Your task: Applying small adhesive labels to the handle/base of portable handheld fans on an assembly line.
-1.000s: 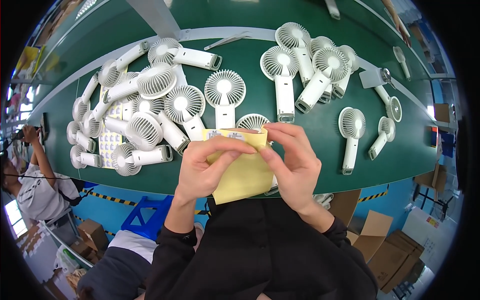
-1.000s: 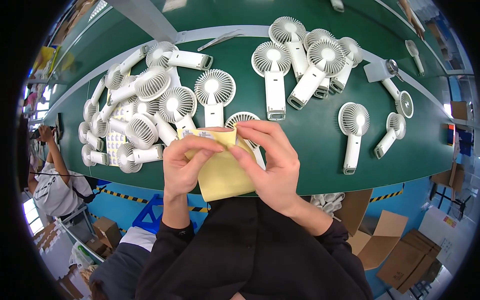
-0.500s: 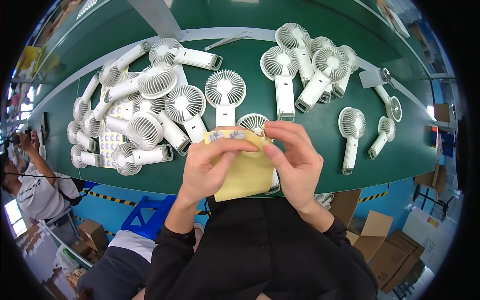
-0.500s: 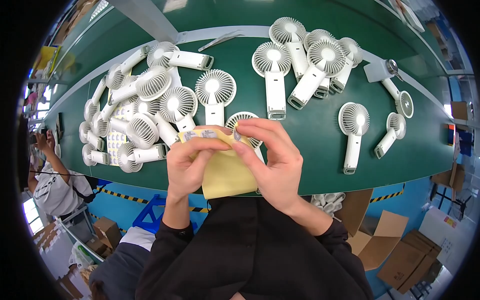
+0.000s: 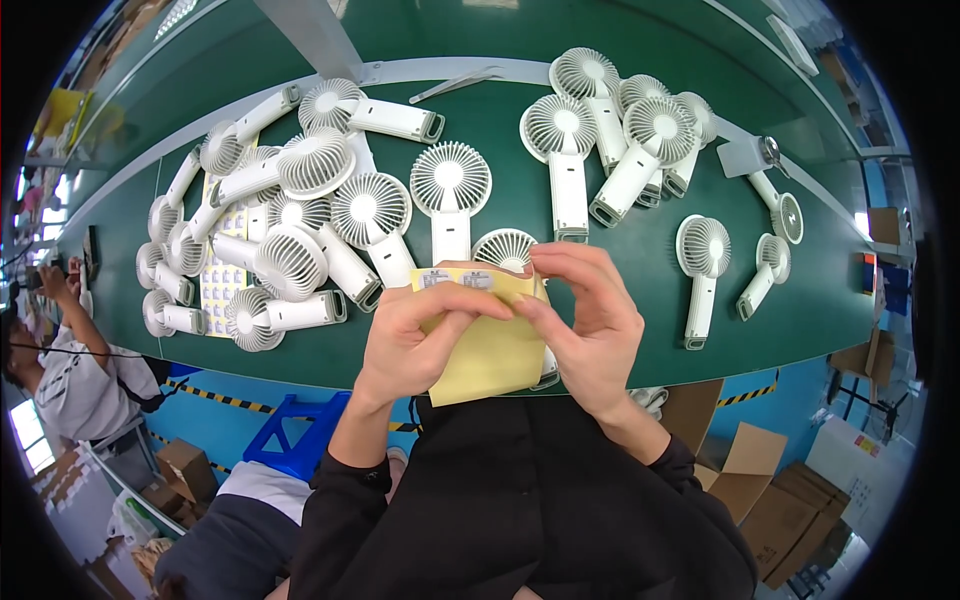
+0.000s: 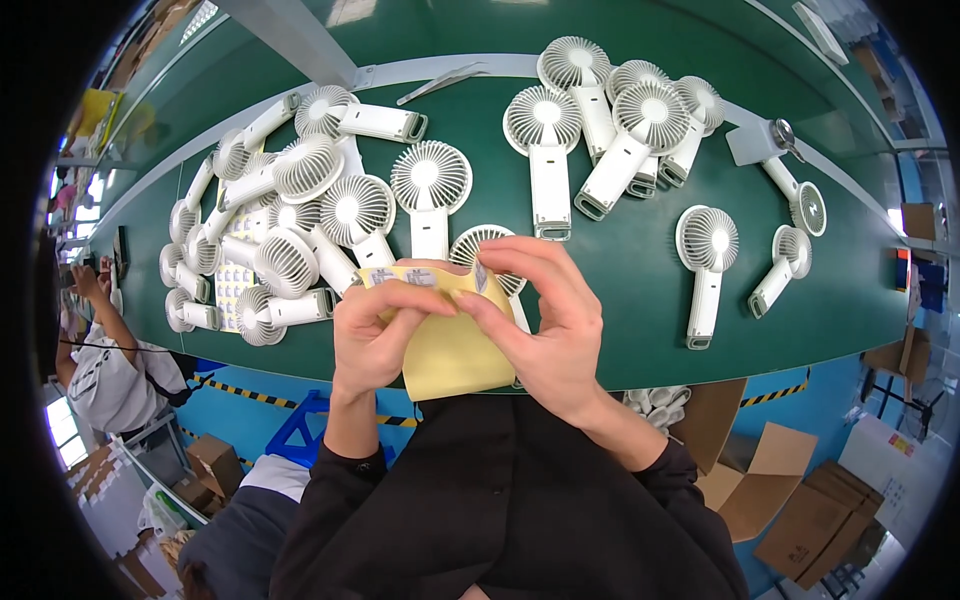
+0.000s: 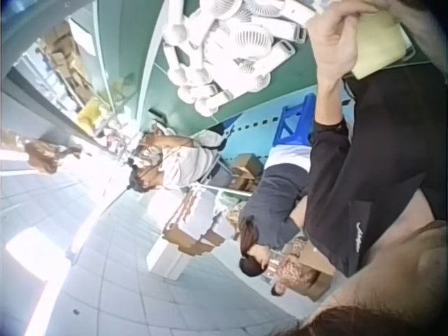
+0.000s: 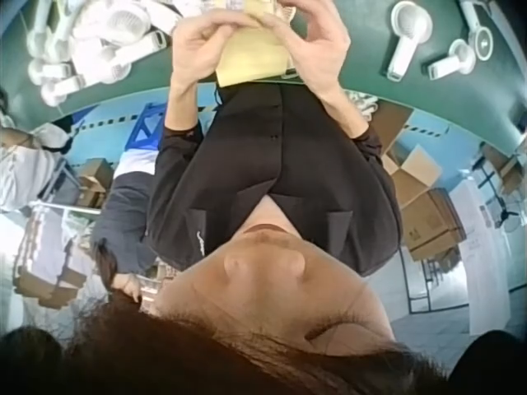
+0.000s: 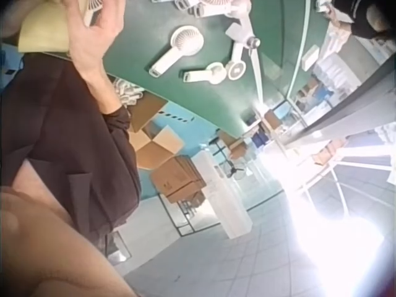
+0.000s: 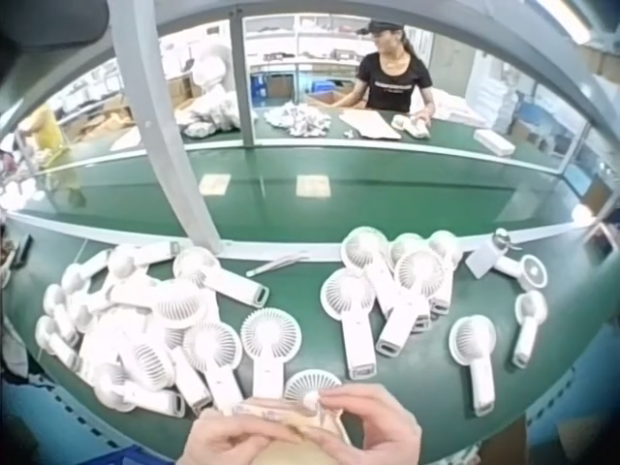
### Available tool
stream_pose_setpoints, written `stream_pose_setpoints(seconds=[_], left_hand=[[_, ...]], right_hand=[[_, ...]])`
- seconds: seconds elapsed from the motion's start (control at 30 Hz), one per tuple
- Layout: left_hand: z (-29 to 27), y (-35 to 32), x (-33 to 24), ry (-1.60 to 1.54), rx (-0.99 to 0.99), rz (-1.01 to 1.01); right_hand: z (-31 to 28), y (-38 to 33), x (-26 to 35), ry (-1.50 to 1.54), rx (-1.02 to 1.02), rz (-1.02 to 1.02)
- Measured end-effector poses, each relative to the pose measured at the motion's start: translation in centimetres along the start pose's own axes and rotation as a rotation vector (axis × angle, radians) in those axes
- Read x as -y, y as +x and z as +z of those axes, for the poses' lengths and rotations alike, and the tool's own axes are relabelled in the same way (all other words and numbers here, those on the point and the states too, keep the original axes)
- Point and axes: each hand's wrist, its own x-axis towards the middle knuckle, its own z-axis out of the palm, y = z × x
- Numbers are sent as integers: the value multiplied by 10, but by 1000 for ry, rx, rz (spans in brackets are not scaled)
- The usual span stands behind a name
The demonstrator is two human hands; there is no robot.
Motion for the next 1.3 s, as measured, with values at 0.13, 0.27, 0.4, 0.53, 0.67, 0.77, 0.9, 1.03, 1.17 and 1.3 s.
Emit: stream_pose_setpoints(seconds=[0.13, 0.27, 0.4, 0.53, 0.67, 0.77, 0.9, 1.03, 1.17, 1.3], left_hand=[[-2, -2, 4, 11, 31, -2], [-1, -4, 3, -93, -24, -28], [1, 0, -3, -24, -47, -72], [6, 2, -5, 139, -14, -141], [13, 2, 0, 143, -35, -13], [6, 1, -5, 135, 9, -76], [2, -1, 6, 147, 41, -97], [3, -4, 10, 217, 35, -54], [2, -7, 13, 171, 23, -72], [3, -6, 11, 149, 1, -81]], right_hand=[[0, 2, 0, 235, 55, 176], [-7, 3, 3, 513, 49, 398], [-5, 1, -2, 356, -119, 336], [-4, 0, -5, -527, -272, -317], [3, -3, -5, -650, -76, -515], [-3, -8, 3, -525, -55, -356], [-6, 2, -3, -273, -8, -10], [-6, 0, -5, -81, 48, 143], [-6, 4, -5, -119, 111, 145], [-3, 4, -5, -137, 66, 63]])
